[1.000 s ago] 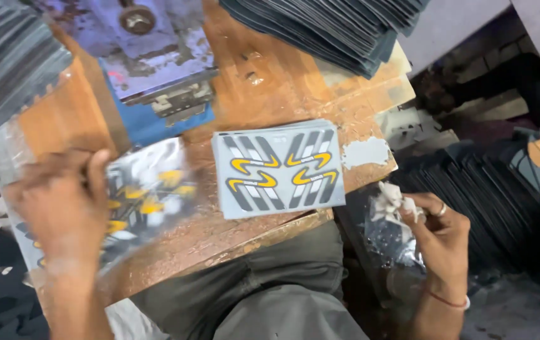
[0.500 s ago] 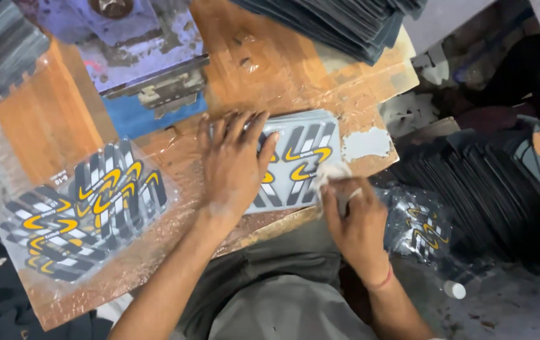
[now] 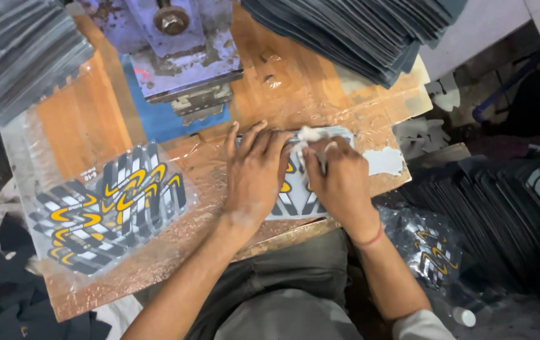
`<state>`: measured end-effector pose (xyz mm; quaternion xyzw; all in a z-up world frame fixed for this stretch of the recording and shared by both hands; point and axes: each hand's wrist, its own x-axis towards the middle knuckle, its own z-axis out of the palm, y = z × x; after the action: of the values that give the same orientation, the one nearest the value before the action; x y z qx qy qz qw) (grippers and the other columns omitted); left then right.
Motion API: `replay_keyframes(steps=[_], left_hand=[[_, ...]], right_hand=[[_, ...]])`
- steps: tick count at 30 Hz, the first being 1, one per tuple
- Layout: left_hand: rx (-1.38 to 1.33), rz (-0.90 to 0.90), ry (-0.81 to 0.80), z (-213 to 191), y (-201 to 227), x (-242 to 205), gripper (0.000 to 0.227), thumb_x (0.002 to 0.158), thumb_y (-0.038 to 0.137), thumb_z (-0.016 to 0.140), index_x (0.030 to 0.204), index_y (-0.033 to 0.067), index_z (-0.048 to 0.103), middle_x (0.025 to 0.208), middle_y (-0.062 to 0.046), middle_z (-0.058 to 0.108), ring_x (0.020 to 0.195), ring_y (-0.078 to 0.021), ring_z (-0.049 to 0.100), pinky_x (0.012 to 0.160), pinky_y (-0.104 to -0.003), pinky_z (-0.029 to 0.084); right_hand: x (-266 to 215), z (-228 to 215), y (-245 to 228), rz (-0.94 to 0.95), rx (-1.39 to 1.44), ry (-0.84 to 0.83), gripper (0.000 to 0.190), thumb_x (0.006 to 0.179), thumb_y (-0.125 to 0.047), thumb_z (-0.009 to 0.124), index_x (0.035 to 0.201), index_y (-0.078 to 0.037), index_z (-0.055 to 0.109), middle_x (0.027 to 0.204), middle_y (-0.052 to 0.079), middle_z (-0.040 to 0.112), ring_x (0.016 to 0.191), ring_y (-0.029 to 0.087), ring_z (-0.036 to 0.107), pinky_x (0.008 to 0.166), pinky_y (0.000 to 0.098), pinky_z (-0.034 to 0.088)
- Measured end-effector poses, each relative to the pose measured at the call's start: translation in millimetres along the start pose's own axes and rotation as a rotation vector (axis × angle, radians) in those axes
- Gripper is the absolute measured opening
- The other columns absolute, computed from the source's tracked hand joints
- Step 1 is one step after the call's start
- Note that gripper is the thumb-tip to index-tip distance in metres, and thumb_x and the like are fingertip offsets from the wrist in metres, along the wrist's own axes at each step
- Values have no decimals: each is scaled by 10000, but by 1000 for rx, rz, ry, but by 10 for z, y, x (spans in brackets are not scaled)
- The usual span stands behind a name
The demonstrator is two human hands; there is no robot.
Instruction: The person wipes the surface of a plastic stencil with a white cloth. They repeatedly pick up the stencil, wipe it, and place it back on the wooden table next to a stack of similar items.
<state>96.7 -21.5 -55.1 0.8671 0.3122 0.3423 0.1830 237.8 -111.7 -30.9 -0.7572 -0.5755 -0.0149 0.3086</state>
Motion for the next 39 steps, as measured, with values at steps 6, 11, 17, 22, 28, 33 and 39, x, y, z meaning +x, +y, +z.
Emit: replay_keyframes(steps=[6, 11, 17, 22, 28, 33, 39], left_hand=[[8, -19, 11, 15, 4, 30, 110, 995, 205, 667, 1042, 112, 632, 1093, -46, 708, 1258, -284, 602, 1198, -568, 254], [26, 113, 142, -209, 50, 40, 100, 985, 193, 686, 1031, 118, 637, 1062, -24, 722, 1201, -259, 626, 1201, -589, 244], [-90, 14, 104, -1032, -75, -188, 65, 1003, 164, 716, 1049, 123, 692, 960, -13, 745, 836, -194, 662, 1028, -445, 431], [-30, -231, -53, -1790, -736, -406, 152, 1051, 192, 714, 1158, 95, 668, 995, -63, 734, 693, -154, 648, 655, -290, 490], [484, -136, -114, -1428, -966, -461, 444, 904, 296, 822, 1289, 138, 667, 1192, -118, 700, 1096, -370, 612, 973, -537, 444], [25, 65, -74, -383, -61, 93, 596, 986, 360, 689, 1462, 45, 516, 1419, -203, 586, 1337, -405, 514, 1150, -533, 335], [159, -11, -84, 132, -13, 84, 378, 1035, 370, 609, 1272, 95, 713, 1284, -94, 685, 1261, -301, 567, 1212, -582, 236]], right_hand=[[-332, -467, -143, 29, 309, -410, 93, 825, -96, 783, 900, -46, 764, 869, 123, 774, 655, 278, 721, 607, 357, 539], [-858, -753, 220, 108, 507, -206, 159, 800, 22, 743, 958, 8, 734, 919, 87, 766, 800, 182, 735, 699, 302, 547], [-1394, -816, 770, 380, 579, -105, 163, 847, 95, 704, 992, 39, 750, 903, 73, 727, 765, 109, 611, 654, 244, 458], [-1513, -872, 852, 480, 699, -2, 144, 883, 74, 658, 1010, 46, 720, 982, 30, 724, 828, 47, 635, 690, 187, 487], [-1338, -768, 675, 565, 633, 138, 138, 936, 67, 699, 1061, 21, 735, 904, -8, 675, 740, 28, 521, 617, 184, 366], [-689, -524, 229, 153, 163, 259, 151, 887, 17, 745, 1035, 19, 721, 925, 74, 721, 667, 115, 533, 609, 269, 405], [-698, -361, 79, 170, -21, 125, 121, 951, -87, 769, 899, -10, 690, 839, 150, 652, 661, 300, 622, 578, 392, 456]])
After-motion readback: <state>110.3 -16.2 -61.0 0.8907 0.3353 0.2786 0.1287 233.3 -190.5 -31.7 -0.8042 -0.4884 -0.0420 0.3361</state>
